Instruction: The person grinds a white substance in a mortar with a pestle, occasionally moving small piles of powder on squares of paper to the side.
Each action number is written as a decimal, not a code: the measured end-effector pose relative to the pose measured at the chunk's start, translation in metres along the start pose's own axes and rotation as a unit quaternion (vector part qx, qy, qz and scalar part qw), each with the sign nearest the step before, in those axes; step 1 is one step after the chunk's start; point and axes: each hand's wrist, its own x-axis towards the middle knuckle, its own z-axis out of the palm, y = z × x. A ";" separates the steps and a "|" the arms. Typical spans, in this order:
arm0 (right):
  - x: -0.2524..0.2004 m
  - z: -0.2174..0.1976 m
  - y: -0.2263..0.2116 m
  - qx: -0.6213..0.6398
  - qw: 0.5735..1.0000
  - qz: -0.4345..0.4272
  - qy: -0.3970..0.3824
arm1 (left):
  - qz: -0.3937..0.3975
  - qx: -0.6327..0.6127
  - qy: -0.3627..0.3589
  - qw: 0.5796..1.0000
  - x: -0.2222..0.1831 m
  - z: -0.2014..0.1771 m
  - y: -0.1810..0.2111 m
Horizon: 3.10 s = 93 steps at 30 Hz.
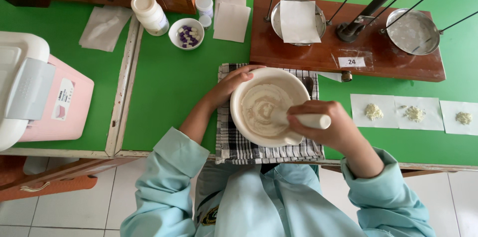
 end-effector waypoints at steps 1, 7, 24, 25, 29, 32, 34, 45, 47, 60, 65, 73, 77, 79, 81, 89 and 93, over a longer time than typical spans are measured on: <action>0.002 0.003 0.005 0.000 1.000 -0.002 0.000 | 0.001 0.001 0.001 1.000 0.000 -0.002 -0.001; 0.033 0.027 0.011 -0.052 0.992 0.038 0.107 | -0.006 -0.018 -0.004 1.000 0.008 -0.008 -0.016; 0.010 -0.012 -0.014 0.004 0.989 0.145 0.003 | -0.012 -0.001 0.004 1.000 -0.001 -0.002 -0.001; 0.015 -0.004 -0.008 0.004 0.989 0.145 0.004 | -0.012 -0.001 0.003 1.000 -0.002 0.000 0.001; 0.037 0.028 0.006 -0.029 0.995 0.072 0.068 | -0.011 -0.007 0.006 1.000 0.000 -0.001 -0.001; 0.044 0.038 -0.009 0.006 0.998 0.025 0.049 | -0.012 -0.011 0.004 1.000 0.005 -0.008 -0.014; 0.042 0.037 -0.019 0.046 0.999 0.007 0.020 | -0.015 -0.013 0.002 1.000 0.005 -0.009 -0.013; 0.021 -0.005 -0.002 -0.031 0.994 0.098 0.022 | -0.023 -0.015 0.008 1.000 0.003 0.000 -0.004; 0.035 0.015 0.000 -0.022 0.996 0.077 0.039 | -0.025 -0.015 0.007 1.000 0.003 -0.002 -0.006; -0.001 0.004 -0.019 -0.003 0.999 -0.028 -0.030 | -0.022 0.029 0.014 0.999 -0.004 0.005 0.008; 0.011 0.010 0.009 -0.064 0.995 0.043 0.065 | -0.024 0.010 0.018 0.999 -0.002 0.006 0.005; 0.034 0.069 0.002 -0.202 0.964 -0.142 0.094 | -0.028 0.007 0.021 0.999 0.004 -0.004 -0.010; 0.032 0.075 -0.016 -0.193 0.958 -0.209 0.044 | -0.008 0.063 -0.010 0.998 0.004 -0.007 -0.005; 0.034 0.074 -0.019 -0.193 0.953 -0.221 0.070 | -0.004 0.075 -0.017 0.997 0.003 -0.005 -0.002; 0.039 0.067 -0.025 -0.196 0.952 -0.232 0.035 | -0.001 0.080 -0.010 0.997 0.000 -0.002 0.003; 0.019 0.024 -0.024 -0.038 0.986 -0.163 -0.024 | -0.022 0.044 0.017 0.999 -0.004 0.004 0.010; -0.007 0.024 0.001 -0.013 0.990 -0.142 0.000 | -0.028 0.031 0.024 0.999 -0.003 0.005 0.007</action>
